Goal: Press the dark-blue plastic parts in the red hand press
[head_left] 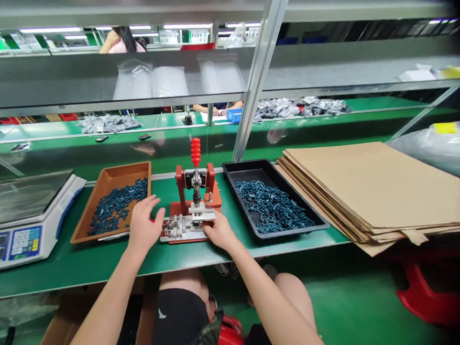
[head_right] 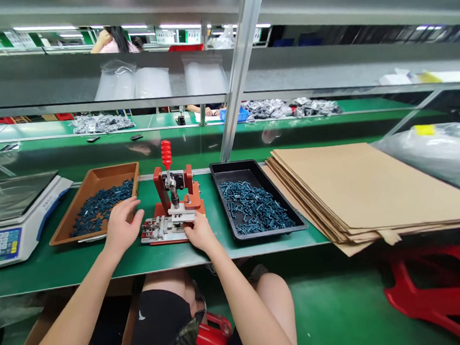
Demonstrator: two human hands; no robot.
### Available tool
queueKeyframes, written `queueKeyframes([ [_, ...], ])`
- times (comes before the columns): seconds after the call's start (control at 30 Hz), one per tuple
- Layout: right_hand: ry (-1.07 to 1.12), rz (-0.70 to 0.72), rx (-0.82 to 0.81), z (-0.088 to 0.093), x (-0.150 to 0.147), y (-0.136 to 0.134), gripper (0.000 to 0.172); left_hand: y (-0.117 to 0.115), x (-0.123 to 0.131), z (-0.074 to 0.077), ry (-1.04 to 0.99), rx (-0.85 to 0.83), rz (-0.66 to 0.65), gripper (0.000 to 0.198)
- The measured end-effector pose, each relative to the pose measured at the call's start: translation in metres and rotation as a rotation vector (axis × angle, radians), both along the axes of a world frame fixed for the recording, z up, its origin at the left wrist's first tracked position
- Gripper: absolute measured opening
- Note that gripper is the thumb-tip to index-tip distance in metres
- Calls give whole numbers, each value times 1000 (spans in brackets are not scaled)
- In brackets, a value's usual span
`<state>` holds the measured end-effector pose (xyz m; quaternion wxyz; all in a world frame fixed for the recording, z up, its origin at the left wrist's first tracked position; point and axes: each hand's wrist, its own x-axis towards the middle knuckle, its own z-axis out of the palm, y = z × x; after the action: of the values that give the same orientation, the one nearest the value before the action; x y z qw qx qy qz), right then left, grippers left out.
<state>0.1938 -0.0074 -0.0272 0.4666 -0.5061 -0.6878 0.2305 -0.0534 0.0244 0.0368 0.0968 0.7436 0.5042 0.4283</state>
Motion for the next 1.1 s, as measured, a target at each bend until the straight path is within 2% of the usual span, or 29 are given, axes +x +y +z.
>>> queueKeyframes([
  [0.07, 6, -6, -2, 1, 0, 0, 25, 11, 7, -4, -201, -151, 31, 44],
  [0.13, 31, -3, -11, 0, 1, 1, 25, 15, 28, -12, -318, -272, -29, 50],
  [0.27, 114, 20, -53, -4, 4, 4, 28, 4, 69, -29, -221, -241, -88, 58],
  [0.37, 168, -1, -131, -5, 9, 7, 31, 1, 67, -34, -222, -271, -139, 60],
  [0.43, 174, 18, -183, -3, 11, 9, 30, 7, 58, -30, -307, -325, -129, 58],
  [0.5, 185, 71, -212, 0, 12, 11, 27, 19, 54, -15, -403, -325, -67, 57],
  [0.6, 243, 128, -229, 3, 12, 12, 29, 34, 69, 29, -500, -143, -38, 54],
  [0.67, 274, 143, -236, 2, 11, 12, 32, 37, 90, 67, -543, -27, -136, 54],
  [0.73, 290, 149, -247, 1, 10, 12, 33, 30, 111, 103, -584, -6, -274, 57],
  [0.8, 308, 154, -247, 2, 10, 12, 32, 13, 125, 124, -586, -26, -371, 56],
  [0.83, 318, 165, -242, 3, 10, 12, 32, 2, 129, 127, -558, -22, -389, 52],
  [0.9, 324, 193, -220, 6, 9, 11, 32, -21, 130, 118, -462, 58, -362, 38],
  [0.97, 302, 212, -195, 10, 9, 8, 31, -37, 126, 97, -369, 193, -309, 25],
  [1.03, 271, 203, -175, 14, 8, 7, 30, -43, 122, 79, -315, 292, -281, 22],
  [1.1, 253, 169, -163, 17, 9, 6, 29, -38, 120, 74, -282, 328, -285, 20],
])
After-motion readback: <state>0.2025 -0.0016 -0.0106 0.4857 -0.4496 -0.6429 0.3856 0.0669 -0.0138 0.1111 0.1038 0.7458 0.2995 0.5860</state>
